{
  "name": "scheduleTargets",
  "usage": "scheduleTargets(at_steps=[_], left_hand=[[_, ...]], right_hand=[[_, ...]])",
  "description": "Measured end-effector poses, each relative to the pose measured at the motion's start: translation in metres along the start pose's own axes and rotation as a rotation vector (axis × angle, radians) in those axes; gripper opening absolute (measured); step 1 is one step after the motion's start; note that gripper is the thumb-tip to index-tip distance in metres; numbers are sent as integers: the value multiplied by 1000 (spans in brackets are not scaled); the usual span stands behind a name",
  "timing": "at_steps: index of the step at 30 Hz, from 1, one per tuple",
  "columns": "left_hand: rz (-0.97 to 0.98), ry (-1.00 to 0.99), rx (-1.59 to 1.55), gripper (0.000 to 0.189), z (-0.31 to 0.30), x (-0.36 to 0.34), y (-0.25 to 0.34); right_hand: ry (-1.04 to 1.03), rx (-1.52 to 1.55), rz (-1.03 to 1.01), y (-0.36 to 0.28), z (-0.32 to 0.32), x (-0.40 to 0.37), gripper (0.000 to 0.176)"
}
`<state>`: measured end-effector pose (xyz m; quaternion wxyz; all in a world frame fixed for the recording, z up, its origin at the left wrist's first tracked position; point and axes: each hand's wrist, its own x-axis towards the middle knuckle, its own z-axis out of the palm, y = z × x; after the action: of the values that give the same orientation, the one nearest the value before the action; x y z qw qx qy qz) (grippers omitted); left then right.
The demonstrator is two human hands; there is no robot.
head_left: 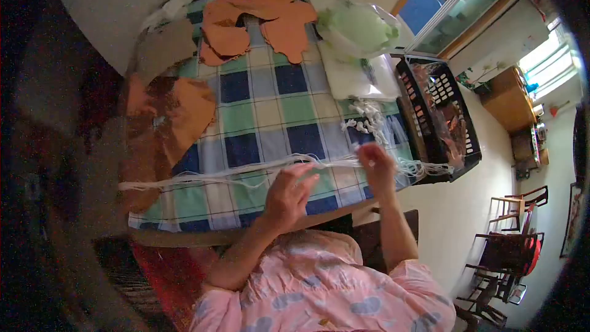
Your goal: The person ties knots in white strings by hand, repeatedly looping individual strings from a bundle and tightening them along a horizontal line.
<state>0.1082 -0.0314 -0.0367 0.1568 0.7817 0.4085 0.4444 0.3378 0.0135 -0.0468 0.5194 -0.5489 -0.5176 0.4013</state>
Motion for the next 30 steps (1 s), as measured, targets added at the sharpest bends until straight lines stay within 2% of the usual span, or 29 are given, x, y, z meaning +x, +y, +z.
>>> scheduleTargets(at_steps=[1,5,9,12,15,18,21,23,24,27,28,30], left_hand=[[-23,13,10,31,-1,0,-2],[-86,45,66,26,-5,-6,-14],[-148,82,125,19,-16,-20,-31],[-230,149,175,15,-28,-26,-40],[-262,131,226,14,-42,-22,-42],[-308,114,223,11,-45,-19,-44],[-306,29,232,9,-42,-13,-47],[-307,6,226,8,-42,-12,-48],[-308,-4,223,8,-42,-13,-48],[-338,-53,236,9,-44,-19,-49],[-338,-41,236,9,-44,-21,-50],[-336,-20,229,9,-44,-25,-53]], right_hand=[[15,-476,-211,-10,-16,13,10],[-23,-1027,-209,10,-51,45,10],[-3,-1092,-229,23,-52,52,12],[68,-930,-189,5,-50,47,11],[84,-1018,-345,-13,-40,43,7],[1,-861,-274,-13,-13,34,7],[-194,-710,-299,-22,31,18,6],[-275,-691,-422,-16,54,12,5],[-322,-645,-313,-18,65,7,8],[-394,-680,-463,-10,87,6,10],[-410,-716,-409,-4,91,5,10],[-390,-727,-430,-1,93,5,8]])
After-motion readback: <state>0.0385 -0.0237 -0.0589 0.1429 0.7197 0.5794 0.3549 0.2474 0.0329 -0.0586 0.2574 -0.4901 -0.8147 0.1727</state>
